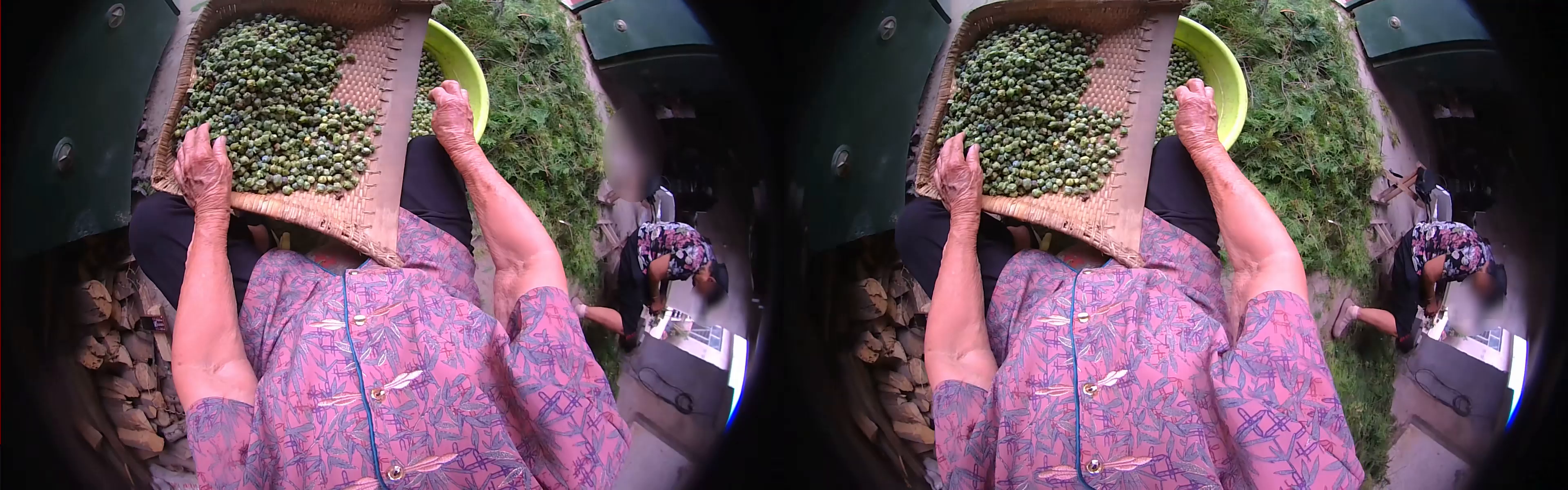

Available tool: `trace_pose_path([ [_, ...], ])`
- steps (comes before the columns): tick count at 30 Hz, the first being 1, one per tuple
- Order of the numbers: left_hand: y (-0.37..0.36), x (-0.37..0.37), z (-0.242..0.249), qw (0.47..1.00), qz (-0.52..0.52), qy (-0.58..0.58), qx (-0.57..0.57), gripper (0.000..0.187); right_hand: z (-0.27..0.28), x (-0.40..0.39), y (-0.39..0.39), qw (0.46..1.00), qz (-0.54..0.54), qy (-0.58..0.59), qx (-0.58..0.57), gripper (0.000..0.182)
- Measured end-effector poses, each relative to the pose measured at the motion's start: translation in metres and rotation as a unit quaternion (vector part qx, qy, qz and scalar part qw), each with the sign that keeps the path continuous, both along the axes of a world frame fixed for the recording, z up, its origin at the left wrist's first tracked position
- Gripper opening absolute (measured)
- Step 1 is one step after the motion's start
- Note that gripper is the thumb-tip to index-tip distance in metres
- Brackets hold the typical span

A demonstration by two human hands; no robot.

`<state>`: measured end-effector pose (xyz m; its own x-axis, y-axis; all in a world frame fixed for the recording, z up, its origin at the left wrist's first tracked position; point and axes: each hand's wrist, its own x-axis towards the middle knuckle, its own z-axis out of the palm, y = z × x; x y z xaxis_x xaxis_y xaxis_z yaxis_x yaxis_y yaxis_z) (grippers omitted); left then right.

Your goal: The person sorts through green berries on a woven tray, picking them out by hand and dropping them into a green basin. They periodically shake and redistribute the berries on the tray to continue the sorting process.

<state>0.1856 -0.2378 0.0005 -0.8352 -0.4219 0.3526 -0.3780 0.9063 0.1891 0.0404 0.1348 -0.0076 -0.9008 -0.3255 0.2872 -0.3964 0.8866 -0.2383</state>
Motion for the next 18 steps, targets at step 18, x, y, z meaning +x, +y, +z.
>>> trace_pose_path([
  [18,0.005,0.0,0.006,1.0,0.003,0.01,0.019,0.035,-0.007,0.027,-0.078,0.975,0.071,-0.208,-0.026,0.038],
])
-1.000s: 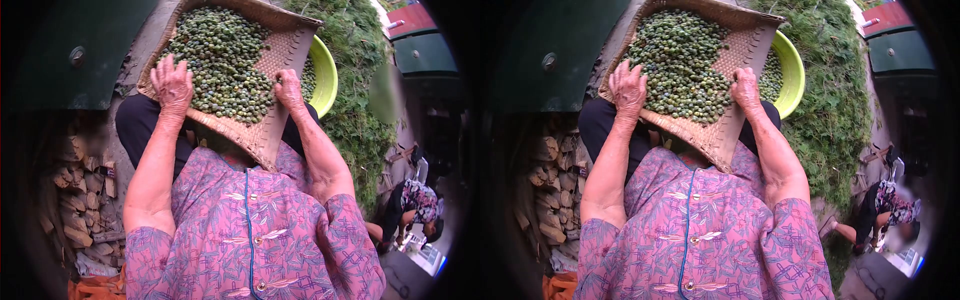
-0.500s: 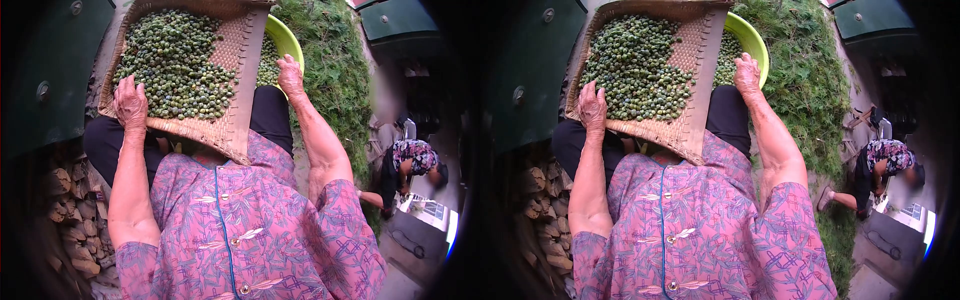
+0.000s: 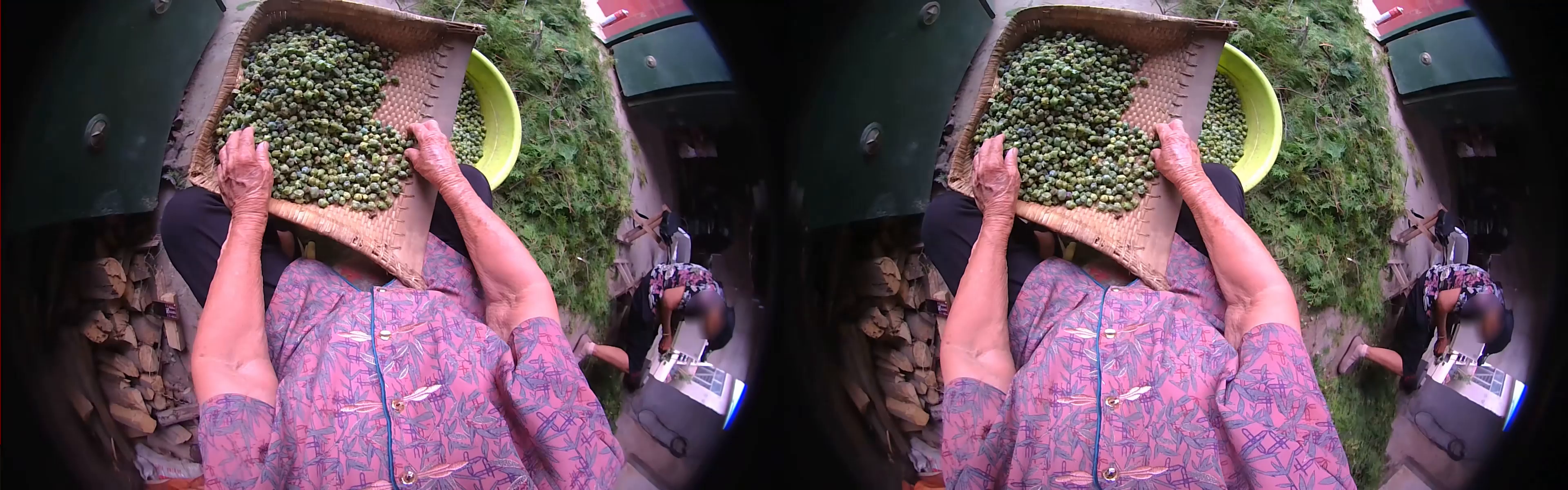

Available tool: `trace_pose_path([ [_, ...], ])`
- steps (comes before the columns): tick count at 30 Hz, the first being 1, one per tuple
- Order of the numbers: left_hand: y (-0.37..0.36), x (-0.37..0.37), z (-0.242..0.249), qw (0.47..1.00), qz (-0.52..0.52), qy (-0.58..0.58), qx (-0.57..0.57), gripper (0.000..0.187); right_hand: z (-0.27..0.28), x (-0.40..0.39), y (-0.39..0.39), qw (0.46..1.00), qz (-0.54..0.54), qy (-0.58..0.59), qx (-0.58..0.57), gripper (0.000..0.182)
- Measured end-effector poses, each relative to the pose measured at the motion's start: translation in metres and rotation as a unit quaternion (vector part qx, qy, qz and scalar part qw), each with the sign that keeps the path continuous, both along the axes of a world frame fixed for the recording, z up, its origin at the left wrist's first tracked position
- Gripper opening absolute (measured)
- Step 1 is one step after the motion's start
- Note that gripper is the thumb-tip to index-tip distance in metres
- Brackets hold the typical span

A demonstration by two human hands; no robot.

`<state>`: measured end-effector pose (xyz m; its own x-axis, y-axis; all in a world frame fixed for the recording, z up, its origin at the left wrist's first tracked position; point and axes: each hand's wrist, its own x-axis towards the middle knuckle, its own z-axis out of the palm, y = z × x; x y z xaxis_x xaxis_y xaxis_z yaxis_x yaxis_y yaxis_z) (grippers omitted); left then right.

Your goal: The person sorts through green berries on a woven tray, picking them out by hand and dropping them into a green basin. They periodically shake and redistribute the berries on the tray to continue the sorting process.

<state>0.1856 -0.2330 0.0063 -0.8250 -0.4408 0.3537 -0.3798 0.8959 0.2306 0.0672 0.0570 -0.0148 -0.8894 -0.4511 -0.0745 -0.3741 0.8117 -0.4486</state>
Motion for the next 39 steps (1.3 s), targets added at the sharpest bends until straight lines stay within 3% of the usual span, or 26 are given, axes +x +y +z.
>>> trace_pose_path([
  [6,0.0,0.001,0.001,1.0,-0.005,0.013,-0.005,0.034,-0.011,0.005,-0.001,0.999,0.002,0.035,-0.03,0.011],
  [9,-0.001,0.0,0.0,1.0,-0.012,-0.004,0.008,0.034,-0.012,0.01,-0.001,0.997,0.001,0.061,-0.041,0.01],
  [13,-0.002,0.001,-0.002,1.0,-0.008,0.007,0.005,0.033,-0.011,0.007,0.009,0.995,-0.026,0.057,-0.072,0.012],
  [17,-0.002,0.0,-0.002,1.0,-0.011,0.002,0.015,0.033,-0.009,-0.013,0.047,0.982,-0.131,0.116,-0.071,0.019],
  [21,-0.003,0.0,0.0,1.0,-0.01,-0.006,0.023,0.034,0.003,-0.019,0.056,0.977,-0.143,0.16,-0.008,0.028],
  [27,-0.001,0.0,-0.001,1.0,-0.017,0.025,-0.001,0.033,0.0,-0.005,-0.016,0.997,-0.031,0.041,-0.064,0.039],
  [31,-0.002,0.001,-0.001,1.0,-0.012,0.001,0.009,0.034,0.0,0.015,-0.053,0.995,-0.01,0.098,0.027,0.044],
  [39,-0.002,0.001,-0.001,1.0,-0.014,0.003,0.004,0.034,-0.002,0.067,-0.063,0.99,0.032,0.137,-0.017,0.045],
])
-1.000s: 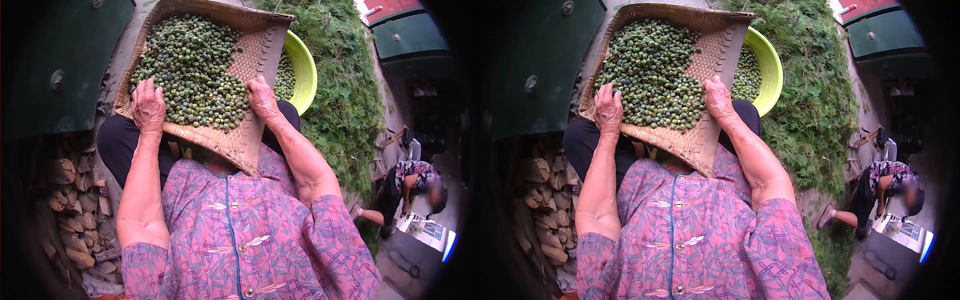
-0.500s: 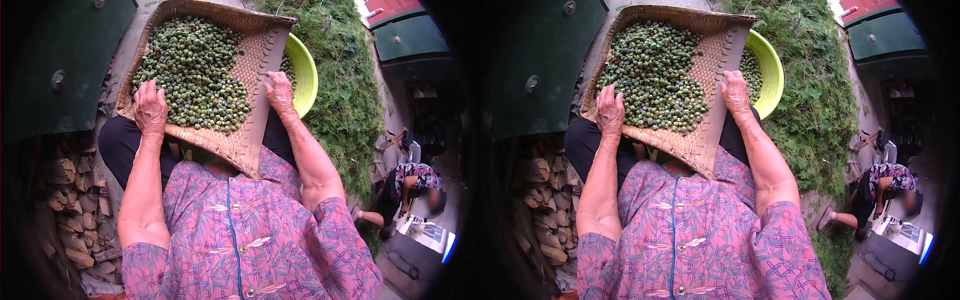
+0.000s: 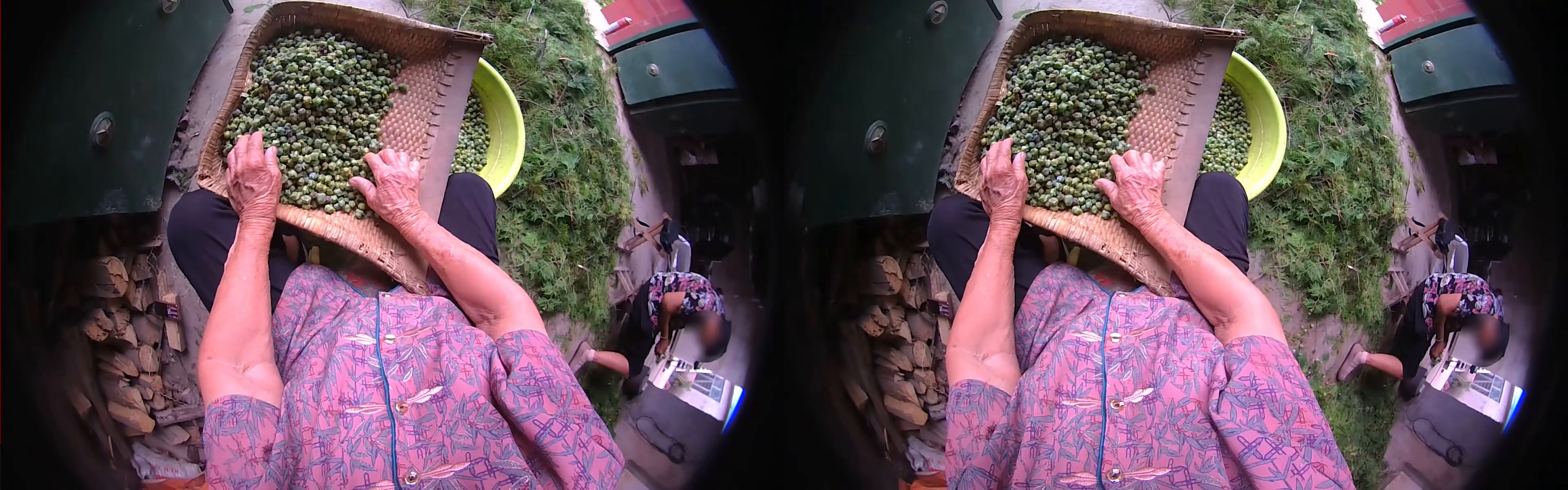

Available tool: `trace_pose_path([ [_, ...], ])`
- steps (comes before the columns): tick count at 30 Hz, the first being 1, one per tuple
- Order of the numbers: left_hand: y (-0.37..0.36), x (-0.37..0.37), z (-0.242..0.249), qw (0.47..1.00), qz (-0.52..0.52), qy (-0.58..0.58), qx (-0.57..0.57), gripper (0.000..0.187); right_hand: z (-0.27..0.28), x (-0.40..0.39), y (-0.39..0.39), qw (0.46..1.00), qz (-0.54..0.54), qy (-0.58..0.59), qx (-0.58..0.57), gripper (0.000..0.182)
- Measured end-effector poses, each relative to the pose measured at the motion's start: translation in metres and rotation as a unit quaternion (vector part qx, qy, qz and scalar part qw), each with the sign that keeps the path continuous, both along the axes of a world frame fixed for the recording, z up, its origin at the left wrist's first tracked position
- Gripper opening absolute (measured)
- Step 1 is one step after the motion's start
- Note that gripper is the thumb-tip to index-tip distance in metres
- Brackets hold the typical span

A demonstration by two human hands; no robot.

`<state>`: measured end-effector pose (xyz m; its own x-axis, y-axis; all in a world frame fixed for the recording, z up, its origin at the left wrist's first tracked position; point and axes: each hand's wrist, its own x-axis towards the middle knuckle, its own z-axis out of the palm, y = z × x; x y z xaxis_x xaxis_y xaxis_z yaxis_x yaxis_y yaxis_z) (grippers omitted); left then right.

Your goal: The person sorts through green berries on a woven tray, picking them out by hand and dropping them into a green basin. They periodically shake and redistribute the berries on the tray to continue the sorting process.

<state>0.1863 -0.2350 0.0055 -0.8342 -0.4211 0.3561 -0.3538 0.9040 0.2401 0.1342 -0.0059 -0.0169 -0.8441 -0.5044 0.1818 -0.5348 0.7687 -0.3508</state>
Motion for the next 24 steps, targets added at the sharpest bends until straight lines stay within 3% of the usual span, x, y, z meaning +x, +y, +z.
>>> trace_pose_path([
  [4,0.001,0.0,0.0,1.0,-0.001,0.0,0.002,0.034,-0.002,0.02,-0.004,0.997,0.031,-0.012,-0.073,0.042],
  [6,0.001,0.0,0.001,1.0,-0.001,-0.001,0.002,0.034,-0.002,0.028,-0.008,0.995,0.079,-0.038,-0.037,0.034],
  [9,0.001,0.001,0.0,1.0,-0.003,0.009,-0.004,0.034,-0.008,0.028,-0.012,0.992,0.077,-0.06,-0.079,0.026],
  [11,0.002,0.001,0.001,1.0,-0.007,0.015,0.001,0.033,-0.012,0.016,-0.011,0.976,0.042,-0.147,-0.157,0.019],
  [12,0.002,0.001,0.002,1.0,-0.007,0.015,0.001,0.033,-0.011,0.009,-0.012,0.971,0.025,-0.088,-0.22,0.016],
  [13,0.003,0.001,0.004,1.0,-0.006,0.013,0.0,0.034,-0.009,0.003,-0.008,0.916,-0.055,-0.257,-0.304,0.015],
  [14,0.003,0.001,0.004,1.0,-0.005,0.01,-0.001,0.034,-0.006,-0.004,-0.002,0.82,-0.131,-0.414,-0.373,0.014],
  [15,0.002,0.001,0.004,1.0,-0.006,0.01,-0.001,0.034,0.006,-0.011,0.005,0.689,-0.182,-0.532,-0.458,0.015],
  [16,0.001,0.001,0.003,1.0,-0.009,0.011,0.0,0.034,-0.001,-0.018,0.014,0.608,-0.147,-0.561,-0.542,0.017],
  [18,0.001,0.0,0.002,1.0,-0.014,0.013,0.002,0.034,-0.006,-0.03,0.032,0.508,-0.16,-0.598,-0.599,0.019],
  [24,0.003,0.0,0.004,1.0,-0.002,0.005,0.01,0.033,0.003,-0.041,0.058,0.451,-0.19,-0.595,-0.638,0.034],
])
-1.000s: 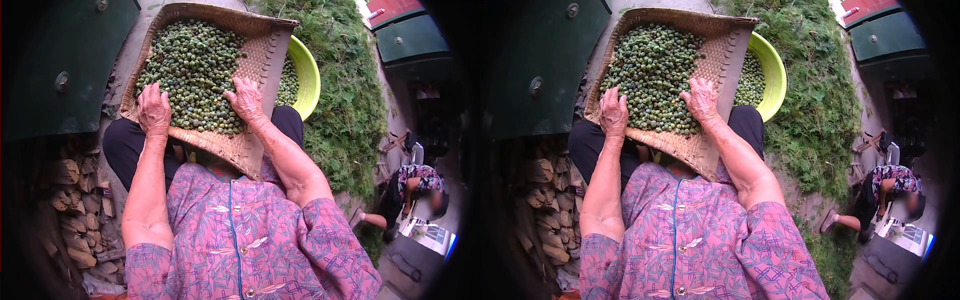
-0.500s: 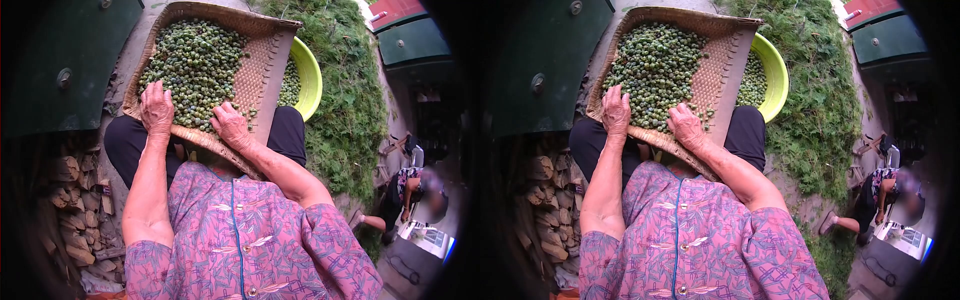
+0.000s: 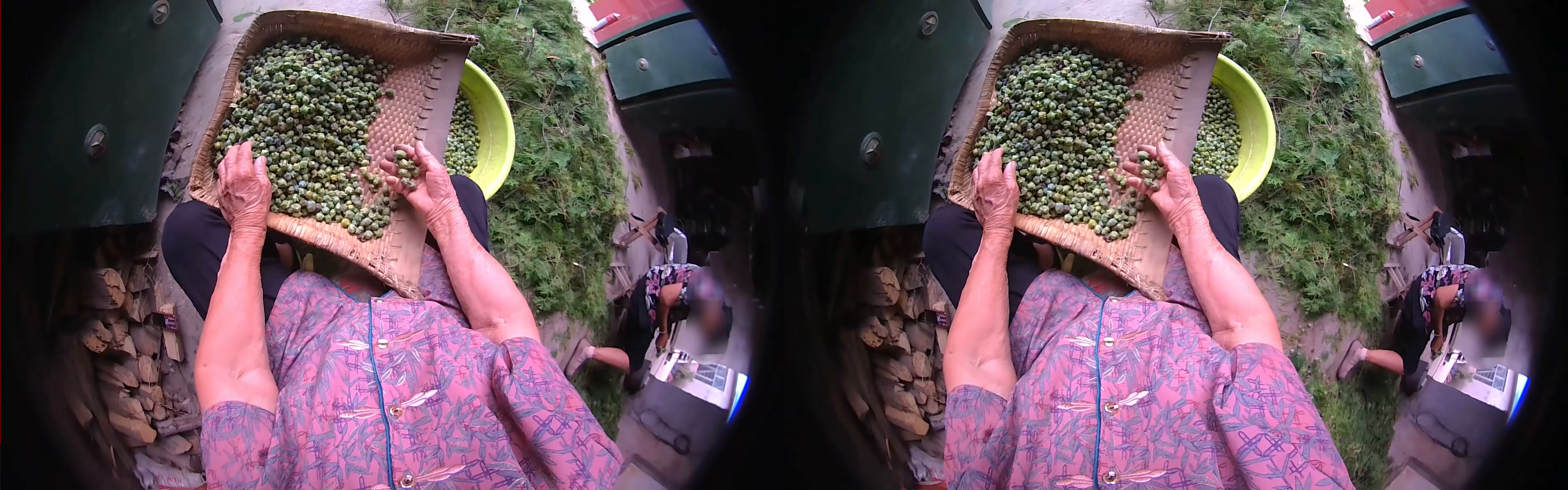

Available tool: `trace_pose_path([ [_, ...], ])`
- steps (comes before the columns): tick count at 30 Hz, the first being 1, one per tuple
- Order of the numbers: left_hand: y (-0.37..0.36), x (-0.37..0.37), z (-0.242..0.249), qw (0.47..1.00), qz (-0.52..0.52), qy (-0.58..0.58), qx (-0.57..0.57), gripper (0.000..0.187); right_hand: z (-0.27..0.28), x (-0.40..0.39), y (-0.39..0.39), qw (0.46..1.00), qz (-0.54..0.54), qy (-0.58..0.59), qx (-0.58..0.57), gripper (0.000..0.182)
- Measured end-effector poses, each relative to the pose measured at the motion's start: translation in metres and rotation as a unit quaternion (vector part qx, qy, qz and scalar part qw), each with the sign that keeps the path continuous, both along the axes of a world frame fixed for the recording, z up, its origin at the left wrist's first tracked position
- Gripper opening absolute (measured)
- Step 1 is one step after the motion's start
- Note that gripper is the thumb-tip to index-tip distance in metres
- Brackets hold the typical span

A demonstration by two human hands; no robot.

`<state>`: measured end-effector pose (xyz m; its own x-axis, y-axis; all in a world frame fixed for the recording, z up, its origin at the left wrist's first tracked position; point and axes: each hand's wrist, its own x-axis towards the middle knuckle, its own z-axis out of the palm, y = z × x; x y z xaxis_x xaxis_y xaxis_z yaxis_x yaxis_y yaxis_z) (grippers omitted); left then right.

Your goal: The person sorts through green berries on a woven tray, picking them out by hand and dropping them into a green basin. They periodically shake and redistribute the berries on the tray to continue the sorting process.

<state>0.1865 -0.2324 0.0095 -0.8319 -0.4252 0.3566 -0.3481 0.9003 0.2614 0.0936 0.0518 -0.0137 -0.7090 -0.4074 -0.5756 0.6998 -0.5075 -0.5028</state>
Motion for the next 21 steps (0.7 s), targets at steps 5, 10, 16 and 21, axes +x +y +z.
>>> trace_pose_path([
  [5,0.001,0.0,0.001,1.0,-0.002,0.001,0.003,0.034,0.007,-0.009,0.02,0.998,-0.062,0.001,0.005,0.038],
  [10,-0.001,0.0,-0.004,1.0,-0.011,0.005,-0.02,0.035,0.002,-0.031,0.056,0.989,-0.136,0.01,0.054,0.016],
  [16,-0.003,0.0,-0.005,1.0,-0.013,0.016,-0.021,0.035,0.004,-0.05,0.084,0.948,-0.307,0.015,0.08,0.054],
  [21,-0.002,0.001,-0.003,0.999,-0.005,0.003,-0.035,0.034,-0.001,-0.054,0.088,0.963,-0.254,0.046,0.08,0.083],
])
